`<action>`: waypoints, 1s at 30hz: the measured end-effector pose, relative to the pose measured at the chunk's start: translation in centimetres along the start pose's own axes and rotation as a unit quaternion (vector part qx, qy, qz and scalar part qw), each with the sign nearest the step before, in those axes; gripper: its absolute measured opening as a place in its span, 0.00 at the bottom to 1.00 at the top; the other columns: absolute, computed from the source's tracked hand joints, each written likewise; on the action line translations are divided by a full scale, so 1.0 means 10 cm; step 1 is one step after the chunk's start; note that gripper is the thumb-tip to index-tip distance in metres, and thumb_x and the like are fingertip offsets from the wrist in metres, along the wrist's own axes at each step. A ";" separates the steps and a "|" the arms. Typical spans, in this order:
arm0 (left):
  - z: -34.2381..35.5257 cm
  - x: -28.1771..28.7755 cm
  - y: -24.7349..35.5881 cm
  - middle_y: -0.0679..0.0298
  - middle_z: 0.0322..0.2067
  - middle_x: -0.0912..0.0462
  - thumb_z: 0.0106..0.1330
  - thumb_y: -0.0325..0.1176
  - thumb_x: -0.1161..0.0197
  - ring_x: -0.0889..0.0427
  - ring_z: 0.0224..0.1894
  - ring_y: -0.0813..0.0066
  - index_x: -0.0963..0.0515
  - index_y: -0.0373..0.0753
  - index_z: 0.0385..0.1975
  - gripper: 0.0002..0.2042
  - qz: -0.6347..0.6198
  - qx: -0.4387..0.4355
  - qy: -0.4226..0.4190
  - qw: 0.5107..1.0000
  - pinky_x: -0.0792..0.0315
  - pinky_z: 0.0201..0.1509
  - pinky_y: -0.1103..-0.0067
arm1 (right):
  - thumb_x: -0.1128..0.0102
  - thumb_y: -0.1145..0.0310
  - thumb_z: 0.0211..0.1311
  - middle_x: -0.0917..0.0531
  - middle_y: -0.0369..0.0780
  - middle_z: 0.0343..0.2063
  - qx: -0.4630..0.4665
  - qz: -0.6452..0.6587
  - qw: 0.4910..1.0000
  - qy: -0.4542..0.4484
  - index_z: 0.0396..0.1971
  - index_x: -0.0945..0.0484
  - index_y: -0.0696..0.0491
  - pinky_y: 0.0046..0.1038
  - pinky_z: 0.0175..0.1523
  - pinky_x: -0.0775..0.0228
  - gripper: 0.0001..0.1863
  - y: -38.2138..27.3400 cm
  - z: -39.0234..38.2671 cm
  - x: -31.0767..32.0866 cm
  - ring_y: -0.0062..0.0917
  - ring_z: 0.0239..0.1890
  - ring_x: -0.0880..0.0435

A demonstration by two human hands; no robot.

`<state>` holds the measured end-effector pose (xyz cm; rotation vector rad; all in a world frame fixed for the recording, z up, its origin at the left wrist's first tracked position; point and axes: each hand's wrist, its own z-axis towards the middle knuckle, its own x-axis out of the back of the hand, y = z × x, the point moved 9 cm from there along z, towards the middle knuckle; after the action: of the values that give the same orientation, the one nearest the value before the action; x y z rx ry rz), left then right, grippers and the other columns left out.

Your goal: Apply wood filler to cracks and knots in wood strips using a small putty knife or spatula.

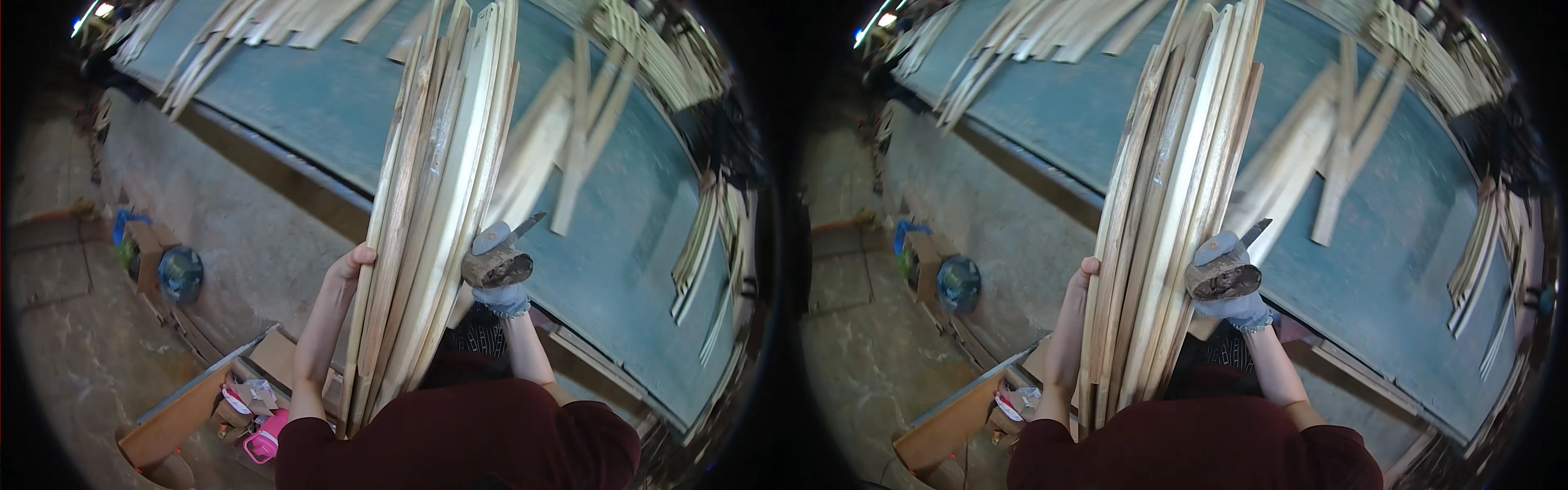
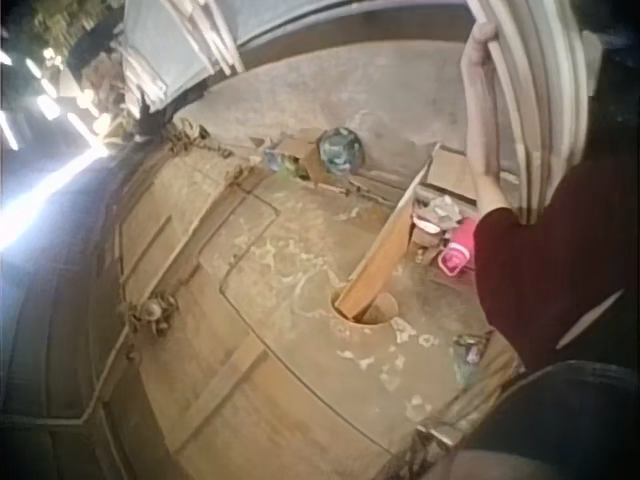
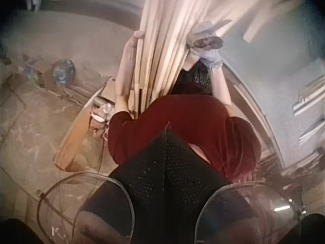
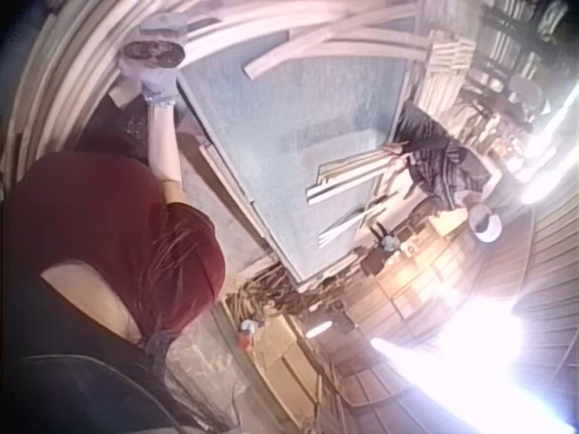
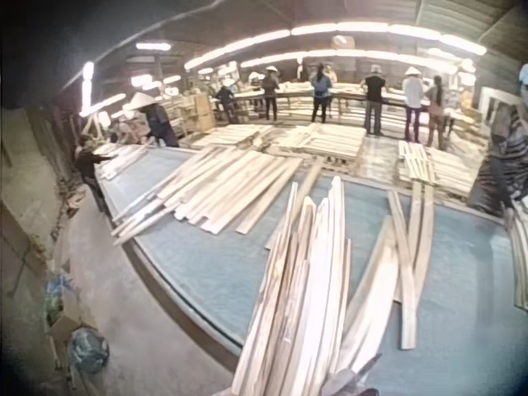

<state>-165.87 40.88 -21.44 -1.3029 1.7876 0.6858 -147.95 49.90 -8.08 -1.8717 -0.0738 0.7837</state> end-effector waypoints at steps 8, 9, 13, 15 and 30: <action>-1.33 -0.07 1.77 0.52 0.43 0.24 0.48 0.39 0.35 0.23 0.44 0.61 0.32 0.32 0.49 0.28 0.014 -0.129 -0.046 0.990 0.26 0.48 0.69 | 0.27 0.74 0.26 0.29 0.33 0.34 -0.063 0.094 0.992 -0.050 0.40 0.36 0.52 0.21 0.41 0.33 0.34 0.68 0.83 -1.85 0.18 0.37 0.28; -1.43 -0.05 1.97 0.52 0.43 0.24 0.48 0.39 0.35 0.23 0.44 0.61 0.32 0.32 0.49 0.28 0.017 -0.148 -0.054 0.987 0.26 0.47 0.70 | 0.28 0.74 0.27 0.29 0.33 0.34 -0.014 0.107 0.990 -0.091 0.39 0.36 0.52 0.21 0.41 0.33 0.33 0.68 1.02 -2.16 0.18 0.37 0.28; -1.90 0.06 2.92 0.52 0.43 0.24 0.48 0.39 0.34 0.23 0.44 0.61 0.31 0.32 0.49 0.28 0.030 -0.214 -0.082 0.973 0.26 0.47 0.70 | 0.29 0.73 0.27 0.29 0.33 0.33 -0.011 0.100 0.980 -0.174 0.38 0.36 0.52 0.20 0.41 0.33 0.32 0.97 1.62 -3.24 0.18 0.36 0.28; -2.15 0.17 3.37 0.52 0.43 0.24 0.48 0.39 0.34 0.23 0.44 0.61 0.31 0.32 0.49 0.28 0.038 -0.237 -0.095 0.966 0.26 0.47 0.70 | 0.29 0.73 0.26 0.28 0.34 0.33 -0.024 0.125 0.969 -0.211 0.38 0.36 0.52 0.21 0.40 0.33 0.33 1.13 1.95 -3.75 0.18 0.35 0.27; -3.20 0.72 7.64 0.52 0.42 0.24 0.47 0.39 0.34 0.23 0.43 0.62 0.31 0.32 0.49 0.28 0.067 -0.259 -0.116 0.956 0.26 0.47 0.70 | 0.29 0.73 0.24 0.29 0.33 0.34 -0.036 0.068 0.940 -0.334 0.37 0.33 0.51 0.21 0.43 0.34 0.32 2.46 4.93 -7.25 0.17 0.38 0.29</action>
<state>-248.41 36.24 -12.84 -1.3657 1.5658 1.3956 -238.94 50.21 -5.32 -1.6124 -0.4071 1.5042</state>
